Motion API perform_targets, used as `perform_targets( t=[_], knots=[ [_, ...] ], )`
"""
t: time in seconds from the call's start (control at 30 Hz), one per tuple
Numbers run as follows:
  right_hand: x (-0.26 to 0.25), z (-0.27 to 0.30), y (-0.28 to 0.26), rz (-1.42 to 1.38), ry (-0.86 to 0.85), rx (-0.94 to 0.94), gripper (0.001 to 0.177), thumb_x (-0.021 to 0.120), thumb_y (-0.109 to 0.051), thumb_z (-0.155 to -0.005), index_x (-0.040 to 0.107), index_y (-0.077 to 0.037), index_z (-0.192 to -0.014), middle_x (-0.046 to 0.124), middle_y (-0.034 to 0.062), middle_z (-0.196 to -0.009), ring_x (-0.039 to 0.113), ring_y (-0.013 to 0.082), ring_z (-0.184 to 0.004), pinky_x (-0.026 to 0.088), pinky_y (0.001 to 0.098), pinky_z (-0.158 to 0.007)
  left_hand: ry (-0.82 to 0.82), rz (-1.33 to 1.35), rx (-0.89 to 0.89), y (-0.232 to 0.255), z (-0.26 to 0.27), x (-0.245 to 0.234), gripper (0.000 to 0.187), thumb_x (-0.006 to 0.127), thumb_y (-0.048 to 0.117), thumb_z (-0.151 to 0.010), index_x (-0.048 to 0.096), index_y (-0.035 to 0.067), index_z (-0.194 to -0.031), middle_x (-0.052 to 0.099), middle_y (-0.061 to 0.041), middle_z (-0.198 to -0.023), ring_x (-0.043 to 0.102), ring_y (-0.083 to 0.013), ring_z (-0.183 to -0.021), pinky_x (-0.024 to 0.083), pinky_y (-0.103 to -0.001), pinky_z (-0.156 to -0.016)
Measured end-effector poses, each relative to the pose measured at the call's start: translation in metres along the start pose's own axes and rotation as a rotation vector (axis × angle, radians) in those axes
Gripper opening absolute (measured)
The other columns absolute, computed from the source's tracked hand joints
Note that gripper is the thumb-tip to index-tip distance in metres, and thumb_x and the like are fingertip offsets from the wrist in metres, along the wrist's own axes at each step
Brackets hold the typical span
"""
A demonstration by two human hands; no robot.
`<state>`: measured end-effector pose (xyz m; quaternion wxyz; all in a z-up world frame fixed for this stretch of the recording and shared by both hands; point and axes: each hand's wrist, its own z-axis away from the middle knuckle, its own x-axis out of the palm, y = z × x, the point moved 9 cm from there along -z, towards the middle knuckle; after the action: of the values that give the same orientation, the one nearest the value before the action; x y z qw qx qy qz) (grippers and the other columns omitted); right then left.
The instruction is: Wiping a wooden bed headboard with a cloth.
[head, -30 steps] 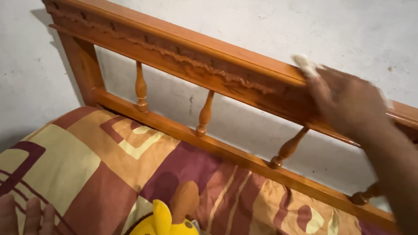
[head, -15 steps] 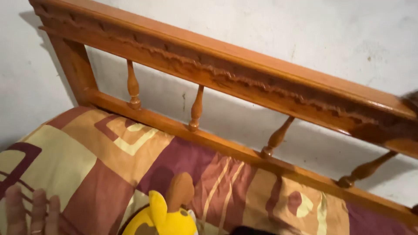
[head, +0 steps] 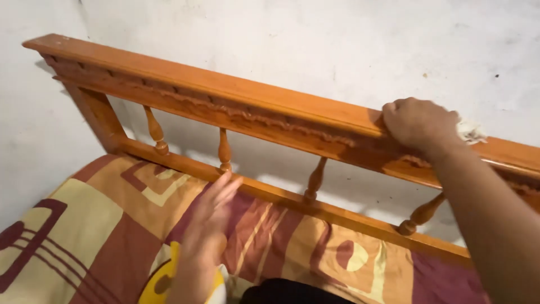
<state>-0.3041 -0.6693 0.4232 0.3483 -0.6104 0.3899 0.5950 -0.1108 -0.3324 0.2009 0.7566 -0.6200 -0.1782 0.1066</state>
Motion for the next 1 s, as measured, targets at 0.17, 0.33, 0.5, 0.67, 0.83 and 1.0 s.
perform_targets(
  t=[0.17, 0.33, 0.5, 0.67, 0.83, 1.0],
  knots=[
    [-0.013, 0.018, -0.008, -0.069, 0.049, -0.112, 0.049, 0.037, -0.047, -0.103, 0.071, -0.022, -0.129, 0.069, 0.0133, -0.134, 0.062, 0.0367, -0.126, 0.037, 0.0680, -0.111, 1.090, 2.550, -0.665, -0.257, 0.025, -0.108, 0.055, 0.051, 0.042, -0.106, 0.053, 0.007, -0.149, 0.056, -0.013, -0.150, 0.049, -0.0314, -0.145, 0.040, -0.047, -0.119],
    [-0.007, 0.027, -0.001, -0.008, 0.050, -0.241, 0.049, 0.057, -0.042, -0.087, 0.067, -0.022, -0.131, 0.068, 0.0070, -0.134, 0.057, 0.0337, -0.129, 0.042, 0.0663, -0.107, 1.068, 2.346, -0.710, -0.305, -0.080, -0.171, 0.053, 0.053, 0.042, -0.102, 0.059, 0.008, -0.142, 0.060, -0.015, -0.146, 0.049, -0.0362, -0.140, 0.039, -0.049, -0.118],
    [-0.019, 0.037, 0.043, -0.123, 0.151, -0.311, 0.045, 0.039, -0.044, -0.098, 0.064, -0.025, -0.130, 0.066, 0.0035, -0.132, 0.056, 0.0307, -0.126, 0.043, 0.0663, -0.102, 0.693, 2.223, -0.591, -0.326, -0.116, -0.204, 0.062, 0.033, 0.055, -0.097, 0.062, 0.017, -0.136, 0.060, -0.007, -0.142, 0.047, -0.0302, -0.137, 0.023, -0.056, -0.119],
    [-0.014, 0.043, 0.154, -0.116, 0.067, -0.092, 0.065, 0.018, -0.060, -0.106, 0.071, -0.030, -0.127, 0.076, 0.0075, -0.111, 0.068, 0.0263, -0.104, 0.050, 0.0531, -0.102, 0.188, 1.939, -0.357, -0.294, -0.134, -0.209, 0.087, 0.002, 0.065, -0.101, 0.062, 0.010, -0.133, 0.060, -0.013, -0.141, 0.050, -0.0308, -0.138, 0.010, -0.060, -0.124],
    [0.031, 0.004, 0.340, 0.110, 0.042, 0.134, 0.066, 0.018, -0.065, -0.102, 0.059, -0.036, -0.144, 0.077, 0.0070, -0.110, 0.074, 0.0231, -0.091, 0.063, 0.0435, -0.083, 0.175, 1.882, -0.385, -0.300, -0.125, -0.214, 0.085, 0.004, 0.064, -0.102, 0.068, 0.012, -0.123, 0.064, -0.012, -0.135, 0.049, -0.0304, -0.139, 0.001, -0.061, -0.127],
    [0.080, -0.039, 0.518, 0.473, 0.114, 0.259, 0.033, 0.041, -0.039, -0.112, 0.066, -0.028, -0.130, 0.071, -0.0018, -0.111, 0.074, 0.0124, -0.088, 0.064, 0.0272, -0.072, 0.156, 1.848, -0.428, -0.292, -0.130, -0.208, 0.081, 0.009, 0.063, -0.103, 0.072, 0.013, -0.115, 0.070, -0.009, -0.124, 0.054, -0.0292, -0.134, -0.002, -0.060, -0.129]
  ],
)
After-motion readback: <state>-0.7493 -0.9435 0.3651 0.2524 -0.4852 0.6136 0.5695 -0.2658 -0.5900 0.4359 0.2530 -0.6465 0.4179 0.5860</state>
